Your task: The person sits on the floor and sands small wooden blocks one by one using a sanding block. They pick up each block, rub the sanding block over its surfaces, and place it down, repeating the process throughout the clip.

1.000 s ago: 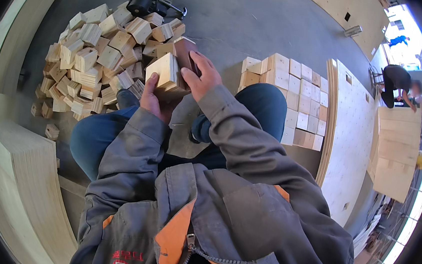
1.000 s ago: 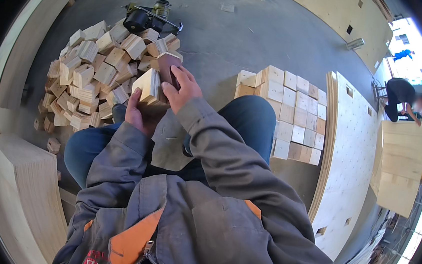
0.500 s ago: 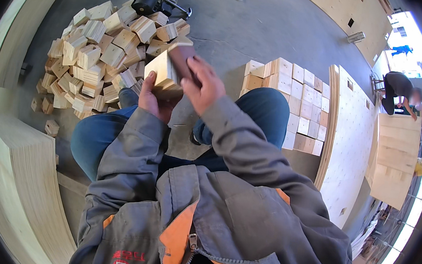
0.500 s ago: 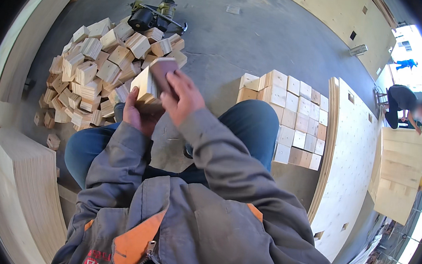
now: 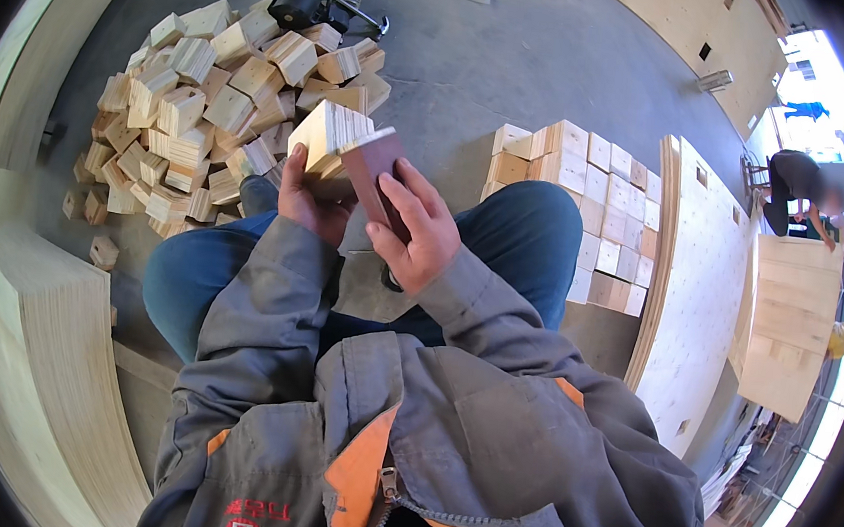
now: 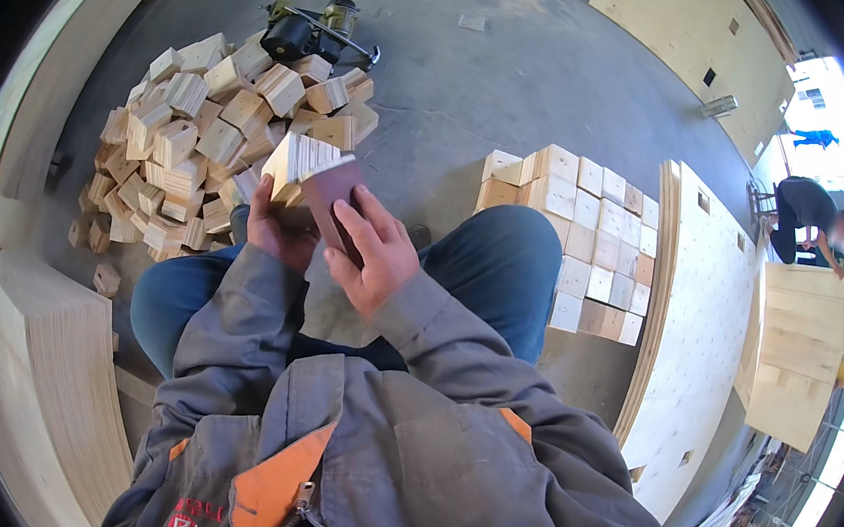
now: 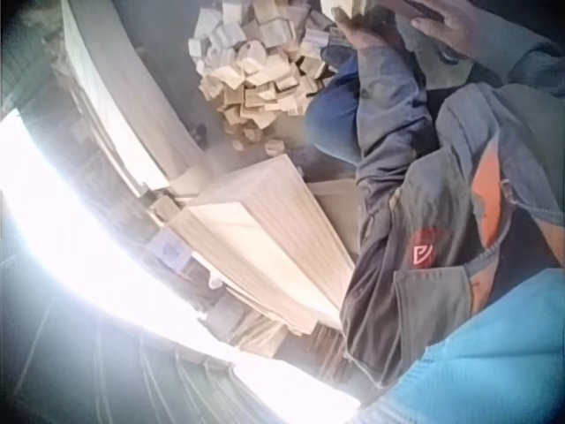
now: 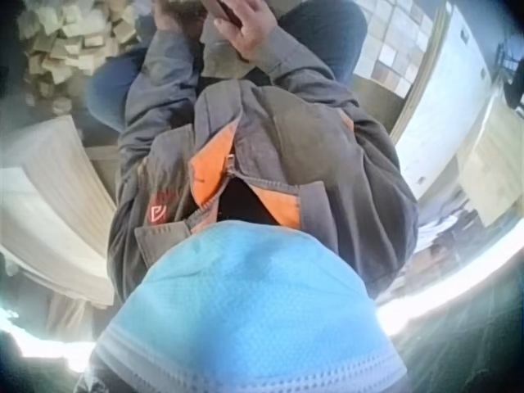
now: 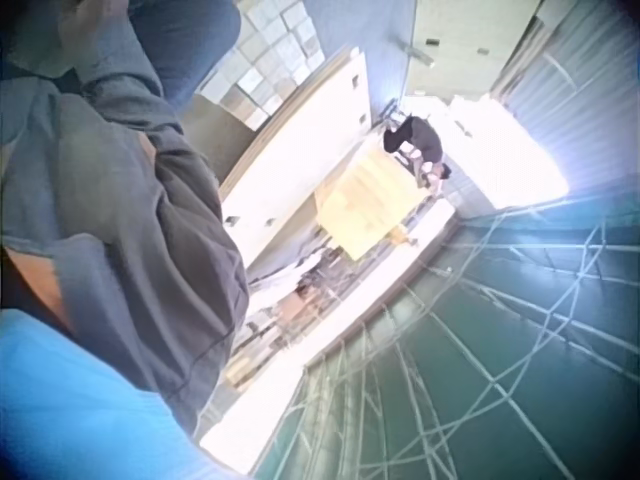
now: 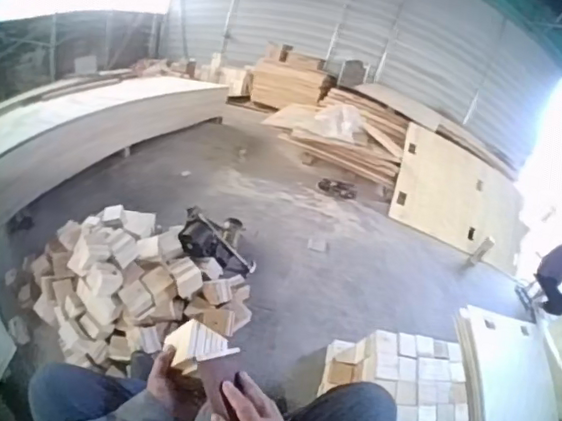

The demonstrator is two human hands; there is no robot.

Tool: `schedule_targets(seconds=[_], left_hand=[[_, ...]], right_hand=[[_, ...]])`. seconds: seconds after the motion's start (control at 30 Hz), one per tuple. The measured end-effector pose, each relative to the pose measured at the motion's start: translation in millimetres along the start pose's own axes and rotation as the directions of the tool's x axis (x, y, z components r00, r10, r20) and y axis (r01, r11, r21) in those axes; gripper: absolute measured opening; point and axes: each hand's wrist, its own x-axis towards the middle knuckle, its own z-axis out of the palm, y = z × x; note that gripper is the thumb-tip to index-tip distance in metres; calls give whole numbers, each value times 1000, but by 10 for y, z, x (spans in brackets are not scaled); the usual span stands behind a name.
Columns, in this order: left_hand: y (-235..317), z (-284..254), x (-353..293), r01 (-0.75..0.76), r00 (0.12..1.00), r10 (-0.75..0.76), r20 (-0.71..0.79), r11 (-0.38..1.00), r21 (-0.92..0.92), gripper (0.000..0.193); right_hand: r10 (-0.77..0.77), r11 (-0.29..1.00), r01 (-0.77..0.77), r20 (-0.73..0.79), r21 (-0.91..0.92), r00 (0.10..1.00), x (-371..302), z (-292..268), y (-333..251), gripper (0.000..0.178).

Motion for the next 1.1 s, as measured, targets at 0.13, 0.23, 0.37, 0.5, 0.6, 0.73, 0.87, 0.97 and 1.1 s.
schedule_targets(seconds=[0.13, 0.23, 0.37, 0.5, 0.6, 0.73, 0.87, 0.97, 1.1], left_hand=[[-1, -31, 8, 65, 997, -64, 43, 998, -19, 62], [-74, 74, -67, 136, 987, -135, 85, 991, -6, 63], [-51, 146, -129, 122, 986, -120, 119, 993, -10, 59], [34, 74, -85, 42, 994, -43, 97, 999, 8, 57], [9, 38, -12, 16, 1000, -16, 23, 1000, -12, 57], [0, 22, 20, 124, 984, -125, 126, 992, 17, 58], [-99, 149, -88, 213, 968, -217, 127, 976, 45, 62], [-119, 180, -115, 195, 972, -208, 112, 974, 116, 63], [-92, 100, -105, 138, 983, -150, 102, 984, 116, 61]], right_hand=[[15, 1000, -15, -97, 4, 995, 408, 107, 304, 52], [153, 988, -152, -129, 21, 980, 685, 73, 593, 51], [128, 992, -128, -136, 9, 982, 624, 10, 543, 52], [-47, 999, 46, -62, -13, 997, 123, -58, 55, 54], [-98, 994, 96, -39, -45, 994, 34, -98, -67, 55], [-85, 996, 81, -84, -47, 993, 245, -30, 136, 55], [31, 998, -37, -133, -44, 991, 766, 30, 591, 54], [196, 979, -189, -103, 76, 975, 878, -31, 708, 49], [36, 999, -35, -140, 14, 989, 433, -31, 377, 52]])
